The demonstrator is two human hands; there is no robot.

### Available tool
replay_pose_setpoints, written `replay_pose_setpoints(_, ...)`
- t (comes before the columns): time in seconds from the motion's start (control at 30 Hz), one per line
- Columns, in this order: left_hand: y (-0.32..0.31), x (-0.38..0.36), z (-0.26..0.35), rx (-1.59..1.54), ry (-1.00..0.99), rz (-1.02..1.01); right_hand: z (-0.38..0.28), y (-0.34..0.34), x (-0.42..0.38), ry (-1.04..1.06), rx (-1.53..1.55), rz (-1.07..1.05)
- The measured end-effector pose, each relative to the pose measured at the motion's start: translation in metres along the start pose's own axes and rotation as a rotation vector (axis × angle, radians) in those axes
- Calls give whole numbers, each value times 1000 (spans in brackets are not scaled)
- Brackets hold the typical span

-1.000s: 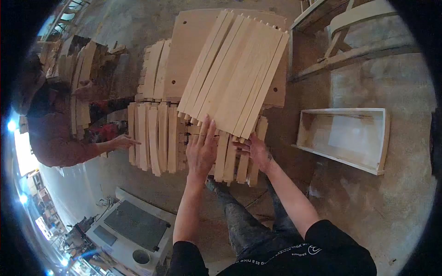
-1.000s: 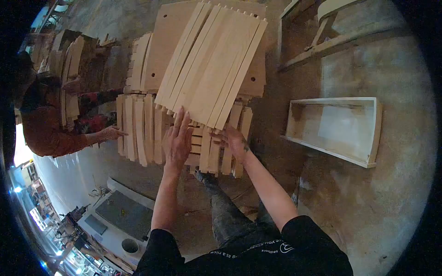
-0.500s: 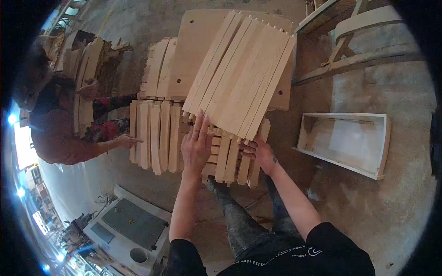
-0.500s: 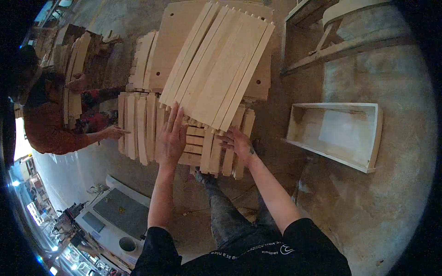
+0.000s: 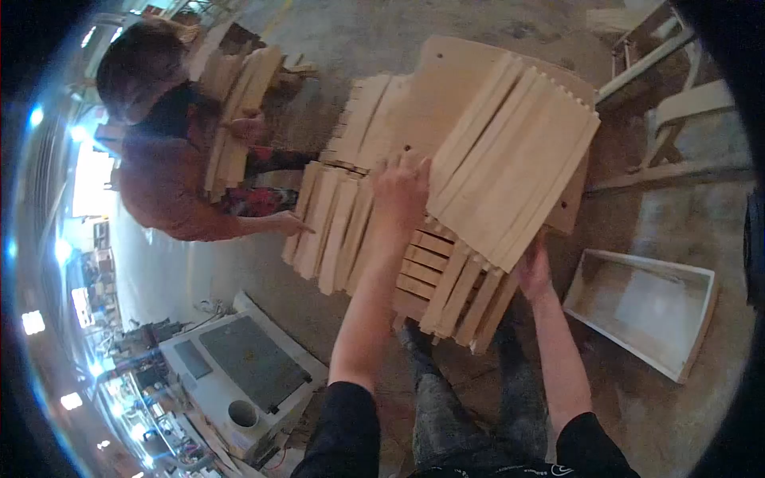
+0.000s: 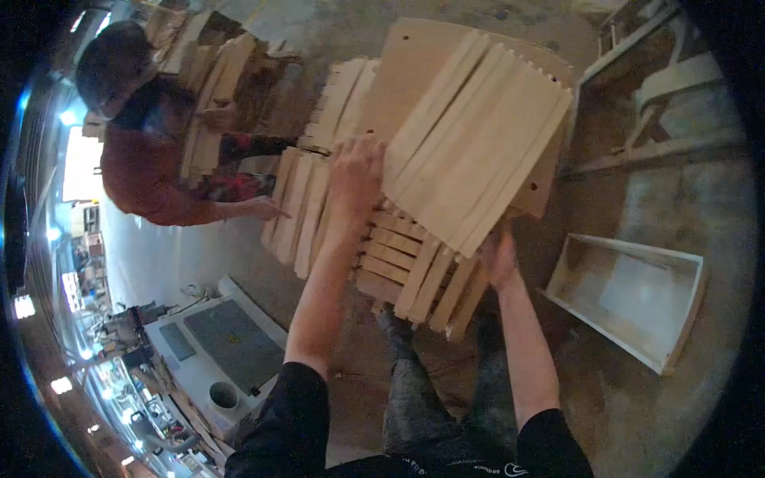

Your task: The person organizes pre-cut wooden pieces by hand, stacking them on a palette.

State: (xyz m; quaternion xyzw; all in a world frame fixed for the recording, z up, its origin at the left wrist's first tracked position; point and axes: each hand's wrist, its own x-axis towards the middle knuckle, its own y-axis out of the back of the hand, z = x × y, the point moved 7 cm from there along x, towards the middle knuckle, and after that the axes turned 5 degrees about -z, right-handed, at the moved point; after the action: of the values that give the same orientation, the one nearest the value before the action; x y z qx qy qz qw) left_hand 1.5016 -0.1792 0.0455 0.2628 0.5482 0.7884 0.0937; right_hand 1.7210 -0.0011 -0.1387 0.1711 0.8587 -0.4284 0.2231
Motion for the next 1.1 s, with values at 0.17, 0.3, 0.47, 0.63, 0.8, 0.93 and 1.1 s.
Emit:
replay_pose_setpoints(0.17, -58, 10, -18, -392, 366, -307, -13, -20, 29, 80, 160, -22)
replay_pose_setpoints(0.3, -56, -7, -6, -423, 325, -241, -6, -18, 22, 105, 92, 57)
replay_pose_setpoints(0.47, -50, -75, -1, -423, 352, -308, -10, -14, -13, 71, 259, -126)
replay_pose_setpoints(0.63, -93, -146, -3, -983, 826, -763, 3, 40, -66, -122, 83, -26)
replay_pose_setpoints(0.8, -142, -137, 42, -1691, 961, -810, -32, 47, -41, -110, -85, -13)
replay_pose_setpoints(0.93, -146, -156, 48, -1783, 818, -793, -28, 61, -47, -83, -73, 39)
replay_pose_setpoints(1.1, -114, -207, 62, -1748, 1050, -812, -43, 23, -76, -150, -172, -24)
